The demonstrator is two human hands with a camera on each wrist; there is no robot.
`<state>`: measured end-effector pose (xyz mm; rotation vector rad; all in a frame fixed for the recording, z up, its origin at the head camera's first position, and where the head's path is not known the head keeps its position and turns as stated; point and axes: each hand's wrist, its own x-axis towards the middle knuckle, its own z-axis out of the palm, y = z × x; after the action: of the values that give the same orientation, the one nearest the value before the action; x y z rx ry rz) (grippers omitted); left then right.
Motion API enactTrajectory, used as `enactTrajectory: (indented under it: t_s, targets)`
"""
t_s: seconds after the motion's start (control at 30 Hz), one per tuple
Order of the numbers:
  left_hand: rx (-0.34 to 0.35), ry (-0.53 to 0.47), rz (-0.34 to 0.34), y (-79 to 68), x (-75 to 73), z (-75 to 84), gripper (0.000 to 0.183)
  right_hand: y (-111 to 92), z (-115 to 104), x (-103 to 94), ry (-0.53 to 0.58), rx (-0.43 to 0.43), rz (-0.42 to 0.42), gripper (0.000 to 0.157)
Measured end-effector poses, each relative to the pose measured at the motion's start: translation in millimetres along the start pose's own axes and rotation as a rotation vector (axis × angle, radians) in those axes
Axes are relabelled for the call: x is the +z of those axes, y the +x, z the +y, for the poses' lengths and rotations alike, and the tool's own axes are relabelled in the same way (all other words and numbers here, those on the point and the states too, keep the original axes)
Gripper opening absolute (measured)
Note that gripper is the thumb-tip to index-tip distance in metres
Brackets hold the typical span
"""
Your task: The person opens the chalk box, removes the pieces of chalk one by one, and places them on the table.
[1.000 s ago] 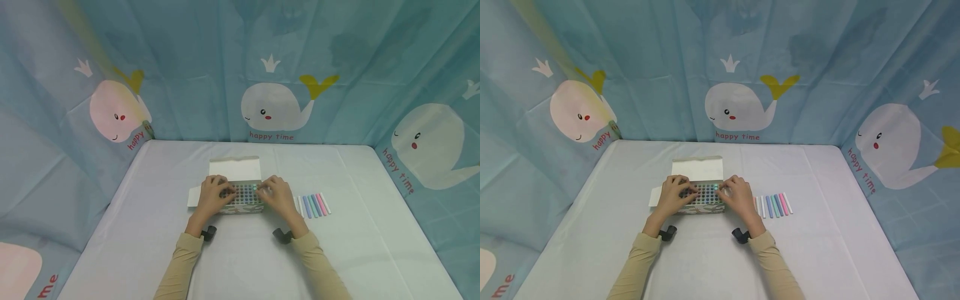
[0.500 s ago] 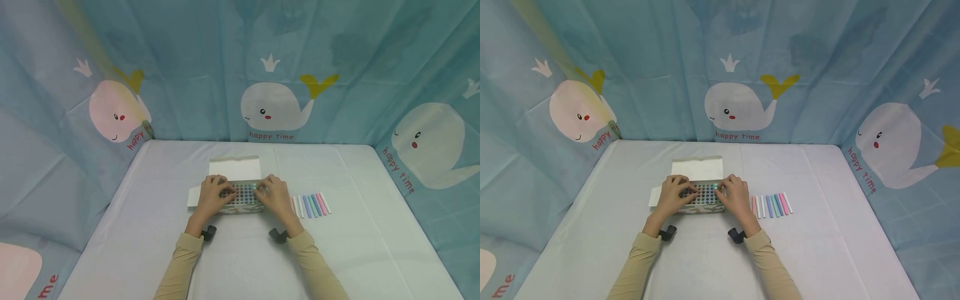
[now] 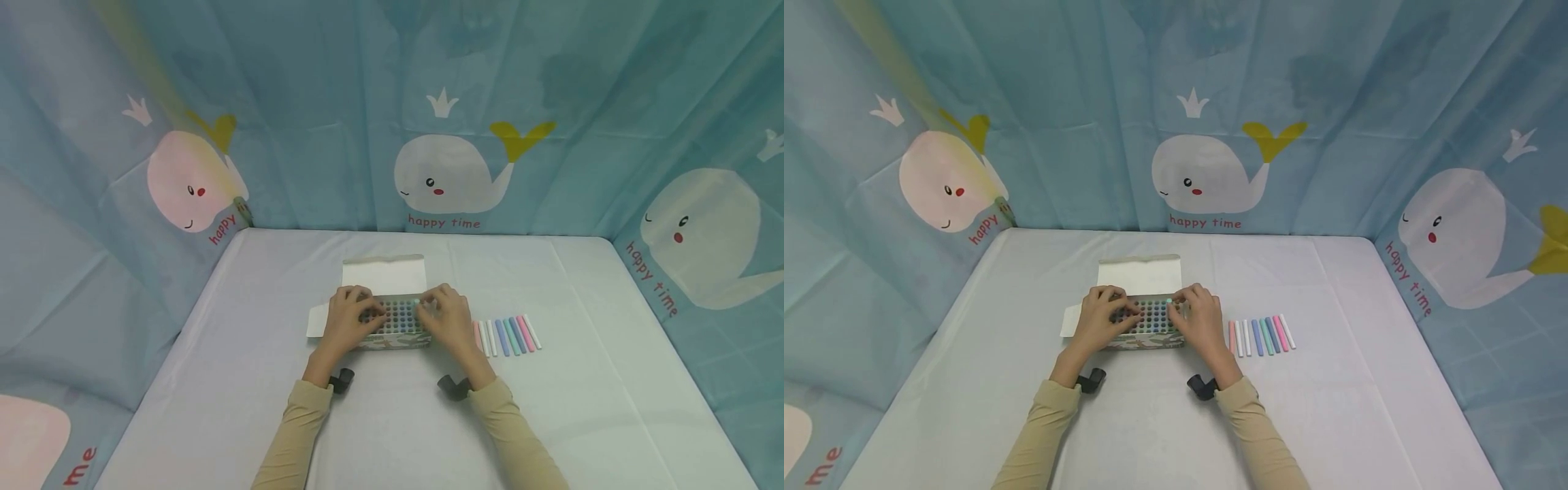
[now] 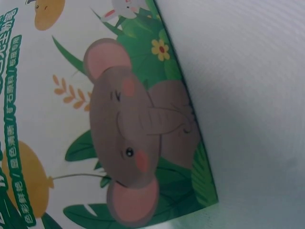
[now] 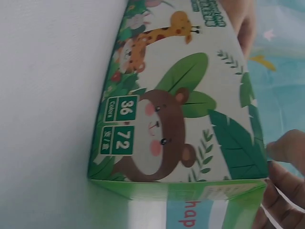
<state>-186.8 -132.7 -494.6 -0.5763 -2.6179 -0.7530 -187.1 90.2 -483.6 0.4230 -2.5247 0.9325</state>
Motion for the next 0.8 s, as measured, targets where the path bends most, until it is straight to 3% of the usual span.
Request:
enactTrajectory:
  t_s: [0.2,0.33,0.57,0.8]
  targets:
    - [-0.011,0.019,-0.018,0.0,-0.3,0.3,0.01,0.2,-2.1,-6.2,0.179,0.052,-0.007,0.012]
    - [-0.014,0.019,-0.021,-0.1,-1.4,1.3,0.009,-0.3,-1.6,-8.7,0.301,0.025,0.035,0.011]
    - [-0.018,0.011,-0.023,-0.4,-1.0,1.4,0.01,0.1,-2.7,-14.0,0.377,-0.02,0.126,0.01]
    - [-0.022,-0.002,-0.02,-0.7,-0.5,1.7,0.01,-0.2,2.2,-20.1,0.397,-0.015,0.155,0.01]
